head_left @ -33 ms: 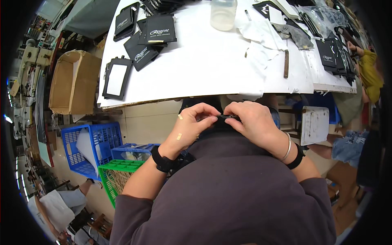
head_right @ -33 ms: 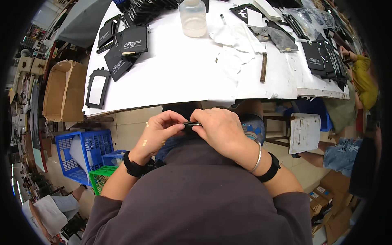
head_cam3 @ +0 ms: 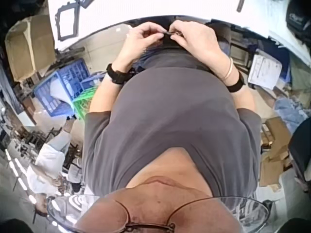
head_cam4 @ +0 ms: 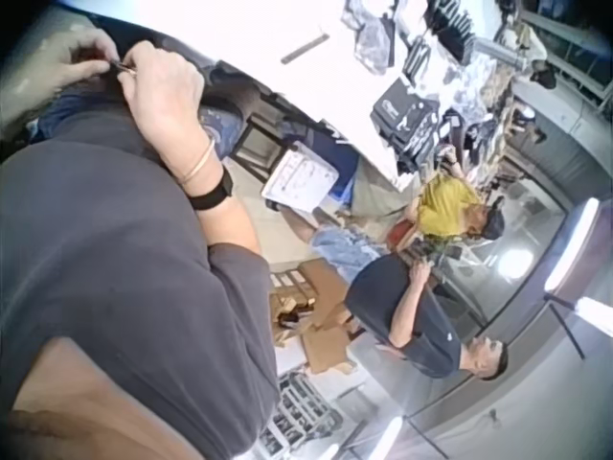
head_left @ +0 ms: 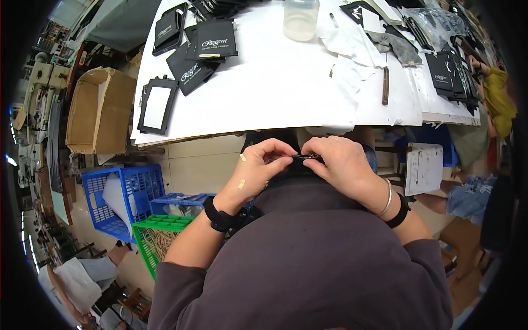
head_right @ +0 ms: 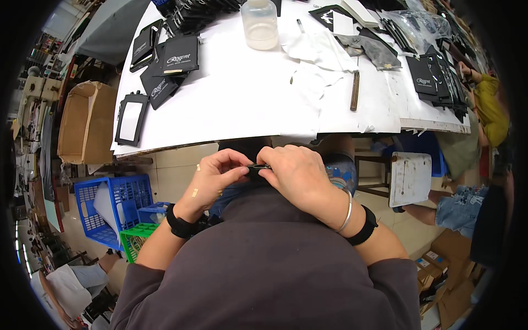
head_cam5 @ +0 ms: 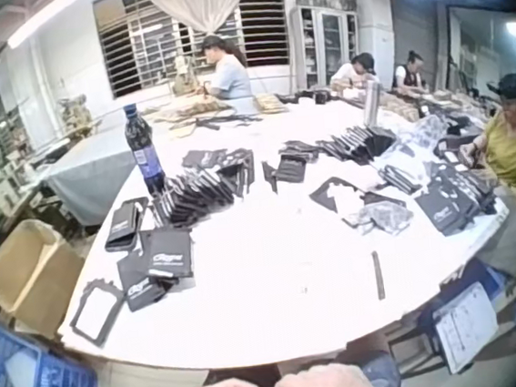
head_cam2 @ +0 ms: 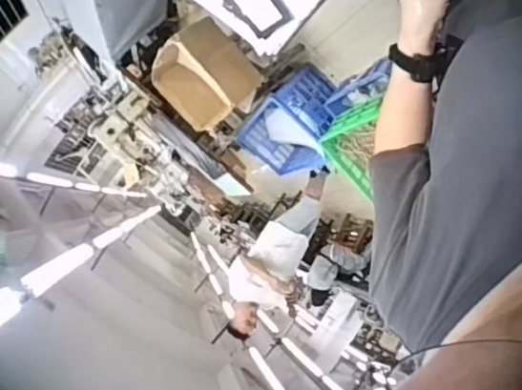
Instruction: The person assembles small black pouches by inserting white rectangular inserts into them and zipping them closed. They wipe the pouches with a cloth and use a metal tool to adjust the zipper. The person handles the pouches one at a time, placing finished units on the table.
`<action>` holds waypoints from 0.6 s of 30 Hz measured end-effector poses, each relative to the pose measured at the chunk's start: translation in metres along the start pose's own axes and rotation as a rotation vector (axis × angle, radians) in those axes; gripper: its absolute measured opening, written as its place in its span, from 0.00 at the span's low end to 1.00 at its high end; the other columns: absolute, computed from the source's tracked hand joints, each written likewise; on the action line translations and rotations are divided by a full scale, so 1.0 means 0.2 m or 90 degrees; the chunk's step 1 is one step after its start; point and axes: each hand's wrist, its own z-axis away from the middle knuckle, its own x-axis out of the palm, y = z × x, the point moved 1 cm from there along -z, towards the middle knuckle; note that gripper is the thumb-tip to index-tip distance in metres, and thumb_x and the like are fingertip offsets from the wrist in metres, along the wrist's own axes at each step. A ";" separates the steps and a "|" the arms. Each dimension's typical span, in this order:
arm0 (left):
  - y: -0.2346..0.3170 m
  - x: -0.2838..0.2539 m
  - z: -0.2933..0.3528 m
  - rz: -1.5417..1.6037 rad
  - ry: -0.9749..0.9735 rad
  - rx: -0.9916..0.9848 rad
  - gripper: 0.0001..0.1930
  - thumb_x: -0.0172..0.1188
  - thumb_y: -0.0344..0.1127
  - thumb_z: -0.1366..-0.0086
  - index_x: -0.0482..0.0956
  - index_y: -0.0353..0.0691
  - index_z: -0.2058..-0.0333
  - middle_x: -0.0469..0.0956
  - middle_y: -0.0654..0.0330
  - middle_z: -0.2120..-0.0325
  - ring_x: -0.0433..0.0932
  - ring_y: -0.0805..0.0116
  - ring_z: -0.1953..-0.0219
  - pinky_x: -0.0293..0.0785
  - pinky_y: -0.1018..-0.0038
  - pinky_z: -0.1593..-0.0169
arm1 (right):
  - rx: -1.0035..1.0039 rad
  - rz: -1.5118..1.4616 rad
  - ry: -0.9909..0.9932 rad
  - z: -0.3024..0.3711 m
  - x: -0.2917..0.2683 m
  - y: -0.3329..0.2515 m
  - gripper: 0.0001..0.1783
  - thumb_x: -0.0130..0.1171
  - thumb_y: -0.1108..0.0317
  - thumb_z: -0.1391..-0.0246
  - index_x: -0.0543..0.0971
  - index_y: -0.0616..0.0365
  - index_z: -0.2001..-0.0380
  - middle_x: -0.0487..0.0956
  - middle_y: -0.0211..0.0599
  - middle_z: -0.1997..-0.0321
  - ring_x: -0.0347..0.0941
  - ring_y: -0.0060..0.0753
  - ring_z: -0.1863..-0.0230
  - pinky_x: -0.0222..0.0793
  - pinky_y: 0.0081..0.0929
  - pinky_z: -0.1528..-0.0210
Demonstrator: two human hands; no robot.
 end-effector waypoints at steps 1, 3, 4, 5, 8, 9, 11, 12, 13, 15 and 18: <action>0.00 0.00 0.00 -0.023 -0.002 0.017 0.06 0.56 0.24 0.42 0.75 0.36 0.65 0.75 0.64 0.67 0.73 0.79 0.64 0.73 0.81 0.59 | -0.005 0.004 0.007 0.00 0.00 0.00 0.09 0.62 0.66 0.58 0.73 0.52 0.72 0.73 0.31 0.79 0.71 0.36 0.74 0.66 0.32 0.71; 0.01 0.00 0.00 -0.047 -0.003 0.020 0.06 0.57 0.23 0.43 0.75 0.36 0.65 0.76 0.64 0.67 0.73 0.79 0.64 0.72 0.82 0.59 | -0.015 0.012 0.017 0.01 0.01 0.01 0.09 0.62 0.67 0.58 0.73 0.52 0.72 0.73 0.30 0.79 0.70 0.35 0.74 0.66 0.32 0.71; 0.01 0.00 0.00 -0.059 -0.004 0.022 0.07 0.57 0.23 0.44 0.76 0.36 0.65 0.76 0.64 0.67 0.73 0.79 0.63 0.71 0.82 0.59 | -0.019 0.016 0.019 0.01 0.01 0.01 0.09 0.62 0.67 0.58 0.72 0.52 0.73 0.72 0.30 0.79 0.70 0.35 0.74 0.65 0.32 0.71; 0.01 0.01 0.00 -0.061 -0.004 0.022 0.07 0.57 0.23 0.44 0.75 0.35 0.65 0.76 0.64 0.67 0.73 0.79 0.64 0.71 0.83 0.59 | -0.023 0.021 0.022 0.01 0.01 0.01 0.10 0.62 0.67 0.59 0.72 0.52 0.73 0.72 0.29 0.80 0.70 0.34 0.74 0.65 0.32 0.71; 0.00 0.01 0.00 -0.060 0.000 0.020 0.07 0.57 0.22 0.45 0.75 0.35 0.65 0.76 0.64 0.67 0.73 0.79 0.64 0.70 0.83 0.59 | -0.024 0.020 0.028 0.01 0.02 0.01 0.10 0.63 0.67 0.59 0.72 0.52 0.73 0.72 0.29 0.79 0.70 0.34 0.74 0.65 0.31 0.72; 0.01 0.02 0.00 -0.057 0.002 0.017 0.07 0.57 0.22 0.45 0.75 0.35 0.65 0.76 0.63 0.67 0.73 0.79 0.64 0.71 0.82 0.59 | -0.019 0.019 0.025 0.02 0.01 0.01 0.10 0.63 0.67 0.59 0.72 0.52 0.73 0.72 0.29 0.79 0.70 0.34 0.74 0.66 0.32 0.72; 0.02 0.02 -0.01 -0.055 0.004 0.019 0.08 0.57 0.21 0.45 0.75 0.35 0.65 0.76 0.63 0.67 0.73 0.78 0.65 0.71 0.82 0.59 | -0.007 0.019 0.021 0.02 0.00 0.01 0.10 0.62 0.67 0.59 0.72 0.51 0.73 0.72 0.30 0.79 0.71 0.35 0.74 0.66 0.32 0.71; 0.02 0.03 -0.01 -0.057 0.002 0.024 0.08 0.57 0.21 0.45 0.75 0.35 0.65 0.76 0.63 0.67 0.73 0.78 0.65 0.71 0.82 0.59 | 0.007 0.016 0.014 0.02 0.00 0.01 0.09 0.62 0.67 0.58 0.72 0.51 0.73 0.73 0.30 0.79 0.71 0.35 0.74 0.66 0.32 0.71; 0.02 0.03 -0.01 -0.059 -0.001 0.029 0.08 0.57 0.21 0.45 0.76 0.35 0.65 0.76 0.63 0.67 0.73 0.78 0.65 0.71 0.82 0.59 | 0.021 0.014 0.007 0.02 0.00 0.00 0.09 0.62 0.66 0.58 0.72 0.51 0.72 0.73 0.31 0.79 0.71 0.36 0.74 0.66 0.32 0.71; 0.03 0.03 -0.02 -0.097 0.005 0.066 0.08 0.57 0.22 0.45 0.75 0.34 0.64 0.76 0.63 0.67 0.73 0.77 0.65 0.71 0.81 0.59 | 0.021 0.009 0.031 0.01 -0.02 0.01 0.07 0.60 0.65 0.56 0.73 0.51 0.72 0.74 0.34 0.78 0.72 0.38 0.73 0.67 0.34 0.71; 0.05 0.03 -0.04 -0.099 0.009 0.099 0.08 0.57 0.22 0.45 0.75 0.34 0.64 0.76 0.62 0.67 0.73 0.77 0.66 0.71 0.81 0.61 | 0.018 -0.045 0.050 0.00 -0.03 0.00 0.07 0.58 0.64 0.54 0.73 0.52 0.72 0.75 0.35 0.77 0.73 0.40 0.73 0.68 0.35 0.71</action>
